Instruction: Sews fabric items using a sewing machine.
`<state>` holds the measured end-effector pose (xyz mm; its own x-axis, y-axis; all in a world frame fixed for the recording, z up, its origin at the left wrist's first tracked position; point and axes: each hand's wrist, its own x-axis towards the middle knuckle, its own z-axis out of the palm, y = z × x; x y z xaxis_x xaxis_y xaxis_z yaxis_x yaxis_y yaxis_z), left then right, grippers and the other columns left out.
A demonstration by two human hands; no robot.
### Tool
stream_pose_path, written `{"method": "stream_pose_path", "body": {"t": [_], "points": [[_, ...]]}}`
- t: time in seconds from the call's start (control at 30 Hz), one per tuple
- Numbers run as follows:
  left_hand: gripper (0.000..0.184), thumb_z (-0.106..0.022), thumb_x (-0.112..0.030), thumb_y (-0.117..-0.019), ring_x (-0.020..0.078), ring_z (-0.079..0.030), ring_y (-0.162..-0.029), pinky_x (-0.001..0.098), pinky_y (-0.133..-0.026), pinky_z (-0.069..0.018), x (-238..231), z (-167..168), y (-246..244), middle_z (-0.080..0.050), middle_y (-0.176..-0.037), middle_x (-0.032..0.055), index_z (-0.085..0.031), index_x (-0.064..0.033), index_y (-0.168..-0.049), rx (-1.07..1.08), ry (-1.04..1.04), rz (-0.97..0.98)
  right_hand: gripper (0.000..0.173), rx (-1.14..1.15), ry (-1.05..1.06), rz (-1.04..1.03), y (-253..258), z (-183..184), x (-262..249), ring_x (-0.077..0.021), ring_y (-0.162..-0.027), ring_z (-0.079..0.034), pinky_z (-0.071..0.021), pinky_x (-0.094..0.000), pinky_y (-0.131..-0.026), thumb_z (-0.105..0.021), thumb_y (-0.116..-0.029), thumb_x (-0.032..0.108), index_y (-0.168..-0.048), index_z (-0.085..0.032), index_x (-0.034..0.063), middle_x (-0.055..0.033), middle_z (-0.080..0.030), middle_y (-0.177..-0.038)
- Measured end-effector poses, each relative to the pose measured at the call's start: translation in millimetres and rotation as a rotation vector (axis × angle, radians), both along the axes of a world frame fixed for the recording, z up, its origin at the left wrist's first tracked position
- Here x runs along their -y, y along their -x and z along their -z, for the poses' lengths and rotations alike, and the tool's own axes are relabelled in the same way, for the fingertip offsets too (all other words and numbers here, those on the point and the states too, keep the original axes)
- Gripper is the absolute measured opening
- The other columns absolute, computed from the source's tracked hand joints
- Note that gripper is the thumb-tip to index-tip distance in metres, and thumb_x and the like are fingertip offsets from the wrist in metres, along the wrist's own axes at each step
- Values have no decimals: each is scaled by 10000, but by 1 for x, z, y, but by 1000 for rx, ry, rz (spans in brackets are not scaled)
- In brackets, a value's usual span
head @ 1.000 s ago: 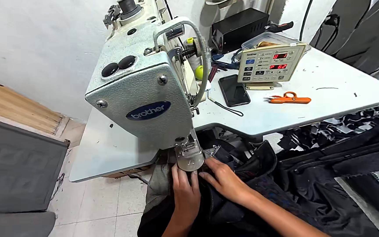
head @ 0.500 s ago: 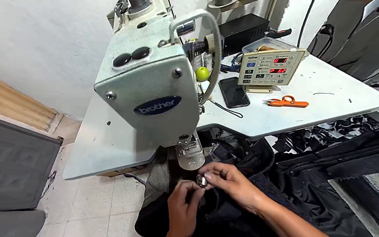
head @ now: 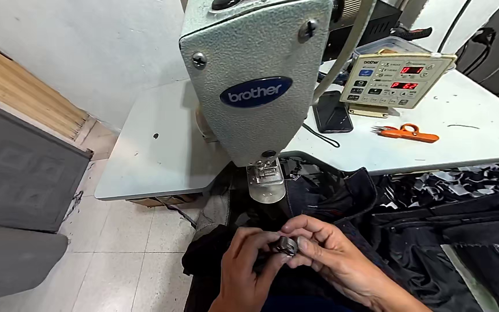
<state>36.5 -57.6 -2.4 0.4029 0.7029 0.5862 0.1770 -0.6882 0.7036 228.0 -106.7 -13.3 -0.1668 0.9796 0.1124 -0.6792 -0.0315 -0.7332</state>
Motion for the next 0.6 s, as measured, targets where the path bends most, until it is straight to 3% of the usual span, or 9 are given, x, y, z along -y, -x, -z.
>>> {"method": "stream_pose_path", "body": {"t": [0.13,0.23,0.3,0.37,0.47,0.6], "points": [[272,-674,-381,-981,11,-572,-1049,128,-919,-490,-4,-2,1,-578,-1140,25,-722,-175,-1152,-70,-60,-26,252,-37,17,-26,3,0,-1,-170,-971,-754,-640,-324,-828,-634,-1003,138,-1253,-646,113,-69,-743,-1147],[225,-635,-346,-1011,123,-618,-1193,270,-1051,-499,-7,-5,4,-682,-1144,29,-679,-146,-1104,-107,-148,-12,223,326,-71,159,5,1,2,-137,-921,-754,-651,-297,-766,-647,-1000,174,-1212,-628,108,-37,-733,-1172],[233,-600,-321,-1035,163,-658,-1161,317,-1052,-508,-10,-9,7,-732,-1071,33,-677,-107,-1086,-152,-245,-21,206,611,-227,330,1,5,5,-71,-854,-730,-632,-233,-731,-652,-1005,220,-1172,-679,102,-8,-746,-1072],[238,-576,-308,-1048,160,-666,-1126,308,-1041,-504,-12,-12,8,-731,-1041,36,-676,-95,-1084,-193,-321,-39,226,759,-328,418,-3,4,9,-45,-876,-707,-609,-204,-765,-688,-987,251,-1174,-701,125,7,-736,-1046],[224,-558,-295,-1057,149,-660,-1114,306,-1039,-485,-12,-15,8,-731,-1045,26,-671,-105,-1093,-224,-386,-48,248,782,-379,485,-4,-2,10,-43,-888,-701,-606,-193,-768,-737,-952,275,-1166,-729,149,11,-733,-1056],[207,-576,-300,-1047,135,-662,-1086,294,-1016,-477,-10,-14,4,-735,-1024,10,-673,-119,-1075,-233,-419,-63,144,833,-457,574,-5,-6,6,-22,-914,-691,-580,-159,-788,-686,-991,279,-1009,-750,151,31,-731,-982]]}}
